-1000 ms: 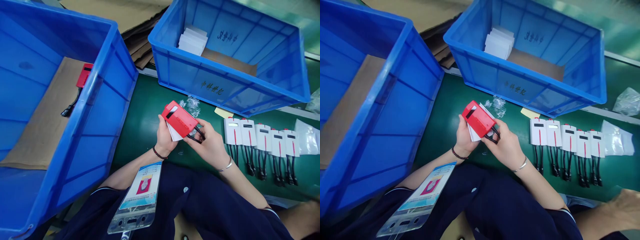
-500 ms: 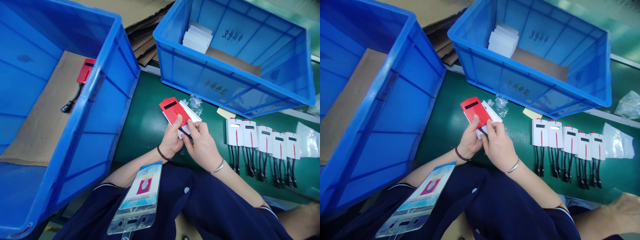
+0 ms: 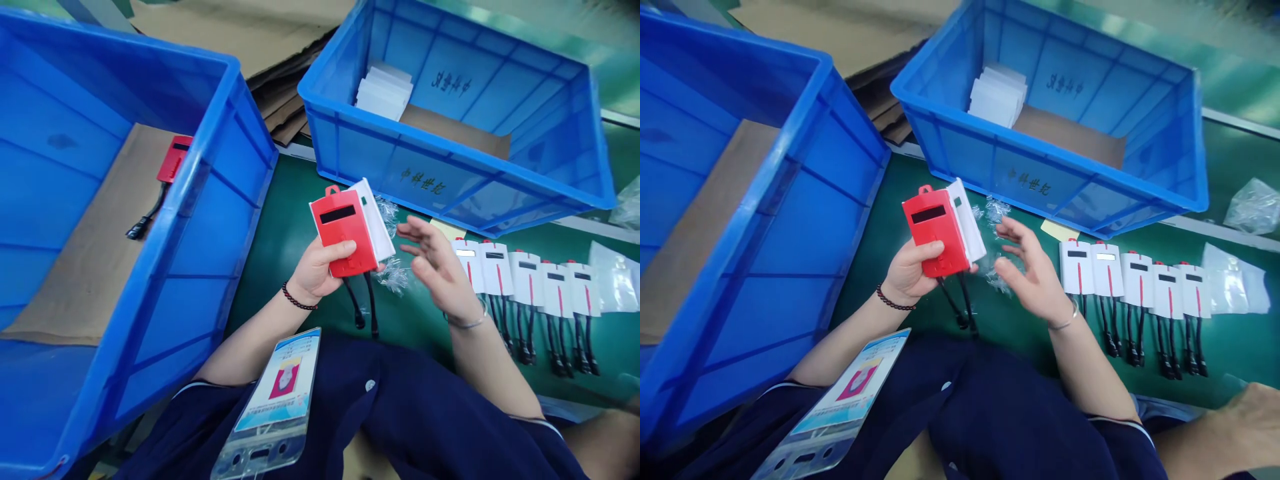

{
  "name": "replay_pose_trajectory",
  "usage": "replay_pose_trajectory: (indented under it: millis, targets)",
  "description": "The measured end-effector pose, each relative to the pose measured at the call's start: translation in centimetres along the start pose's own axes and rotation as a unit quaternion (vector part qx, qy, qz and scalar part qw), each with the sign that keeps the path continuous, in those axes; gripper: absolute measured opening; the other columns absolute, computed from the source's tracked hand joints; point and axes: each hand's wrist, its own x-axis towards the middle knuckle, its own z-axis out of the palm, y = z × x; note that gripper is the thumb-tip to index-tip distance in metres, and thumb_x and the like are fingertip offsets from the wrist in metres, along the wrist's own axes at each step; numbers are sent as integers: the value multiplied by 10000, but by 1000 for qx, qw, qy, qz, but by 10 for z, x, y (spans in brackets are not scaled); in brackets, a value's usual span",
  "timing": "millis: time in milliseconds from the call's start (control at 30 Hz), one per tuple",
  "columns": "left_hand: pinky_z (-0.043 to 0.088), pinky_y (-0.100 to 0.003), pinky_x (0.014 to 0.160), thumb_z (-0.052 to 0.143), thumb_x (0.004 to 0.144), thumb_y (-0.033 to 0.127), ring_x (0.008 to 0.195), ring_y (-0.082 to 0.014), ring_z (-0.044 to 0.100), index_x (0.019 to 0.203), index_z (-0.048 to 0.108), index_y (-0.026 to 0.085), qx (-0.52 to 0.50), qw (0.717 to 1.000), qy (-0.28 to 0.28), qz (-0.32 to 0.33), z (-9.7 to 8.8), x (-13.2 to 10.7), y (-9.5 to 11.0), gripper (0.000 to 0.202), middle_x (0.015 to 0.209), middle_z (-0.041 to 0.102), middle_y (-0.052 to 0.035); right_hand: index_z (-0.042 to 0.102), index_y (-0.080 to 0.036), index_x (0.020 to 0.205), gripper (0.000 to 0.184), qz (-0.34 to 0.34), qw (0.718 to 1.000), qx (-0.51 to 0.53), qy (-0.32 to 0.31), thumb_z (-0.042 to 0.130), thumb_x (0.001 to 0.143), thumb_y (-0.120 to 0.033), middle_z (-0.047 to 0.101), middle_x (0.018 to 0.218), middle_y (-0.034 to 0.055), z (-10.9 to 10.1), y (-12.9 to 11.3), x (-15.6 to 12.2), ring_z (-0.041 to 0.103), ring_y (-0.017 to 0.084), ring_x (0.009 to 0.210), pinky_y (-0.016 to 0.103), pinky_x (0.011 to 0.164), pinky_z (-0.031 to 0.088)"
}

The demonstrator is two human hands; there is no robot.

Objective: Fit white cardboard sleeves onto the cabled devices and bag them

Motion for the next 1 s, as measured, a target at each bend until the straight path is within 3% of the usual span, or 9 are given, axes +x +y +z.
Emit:
replay_pose_trajectory:
  millis: [133, 200, 267, 433, 567, 667, 733, 900, 1000]
  targets:
    - [654, -452, 649, 818, 684, 214, 755, -291, 740, 1068, 648, 142, 6, 986, -115, -117, 5, -5, -1, 426, 929, 744, -89, 172, -283, 1568, 973, 65, 965, 226, -113, 485, 803, -798, 513, 1484, 128, 4, 11, 27, 646, 301, 1174, 467, 890, 595]
    - [649, -480, 656, 823, 693, 236, 765, -312, 743, 1070, 655, 142, 8, 977, -156, -144, 7, -6, -3, 423, 924, 747, -98, 208, -262, 1561, 1036, 72, 955, 252, -140, 523, 748, -820, 549, 1444, 135, 11, 13, 36, 689, 300, 1062, 446, 800, 612]
    - [641, -531, 716, 828, 700, 246, 831, -341, 745, 1101, 658, 148, 8, 974, -172, -149, 8, -8, -4, 446, 955, 750, -105, 290, -241, 1535, 1021, 56, 959, 245, -128, 556, 733, -816, 572, 1418, 140, 11, 13, 40, 694, 304, 1051, 446, 797, 613]
    - [553, -617, 965, 769, 797, 235, 1167, -357, 657, 1170, 643, 187, 0, 992, -75, -105, 5, -5, -8, 396, 1250, 693, -102, 343, -277, 1508, 932, 0, 992, 121, 46, 606, 765, -773, 524, 1463, 134, -16, 0, 35, 608, 320, 1238, 496, 951, 585]
    - [491, -552, 1073, 557, 952, 508, 1268, -353, 600, 1216, 648, 164, -54, 994, -10, -98, 11, 6, -22, 442, 1246, 700, -123, 344, -267, 1515, 873, -8, 988, -131, 76, 634, 813, -697, 415, 1504, 152, -12, -17, 25, 567, 331, 1262, 514, 976, 579]
    - [460, -478, 1115, 279, 1024, 586, 1290, -313, 591, 1283, 632, 150, -101, 989, 11, -110, 22, 11, -31, 618, 1212, 718, -119, 306, -154, 1535, 943, -24, 946, -318, 60, 631, 824, -681, 360, 1503, 225, 9, -24, 22, 412, 406, 1391, 594, 1080, 487]
    - [460, -454, 1113, 183, 1030, 596, 1270, -294, 608, 1330, 607, 160, -120, 984, 20, -129, 26, 12, -32, 679, 1214, 720, -108, 279, -111, 1543, 961, -36, 925, -375, 41, 598, 844, -689, 365, 1501, 252, 15, -24, 21, 344, 426, 1434, 636, 1144, 394]
    - [496, -490, 1053, 104, 1006, 647, 1153, -296, 677, 1338, 596, 180, -123, 981, 7, -150, 19, 10, -26, 755, 1165, 734, -107, 139, -236, 1600, 1123, -135, 919, -352, -112, 605, 752, -806, 203, 1648, 172, -8, -18, 22, 137, 429, 1537, 691, 1198, 229]
    - [498, -501, 1044, 105, 1012, 634, 1151, -292, 677, 1336, 597, 201, -120, 980, -7, -157, 16, 10, -23, 731, 1189, 727, -95, 55, -292, 1611, 1178, -152, 915, -328, -178, 644, 725, -799, 104, 1689, 116, -22, -13, 23, 15, 424, 1556, 712, 1202, 170]
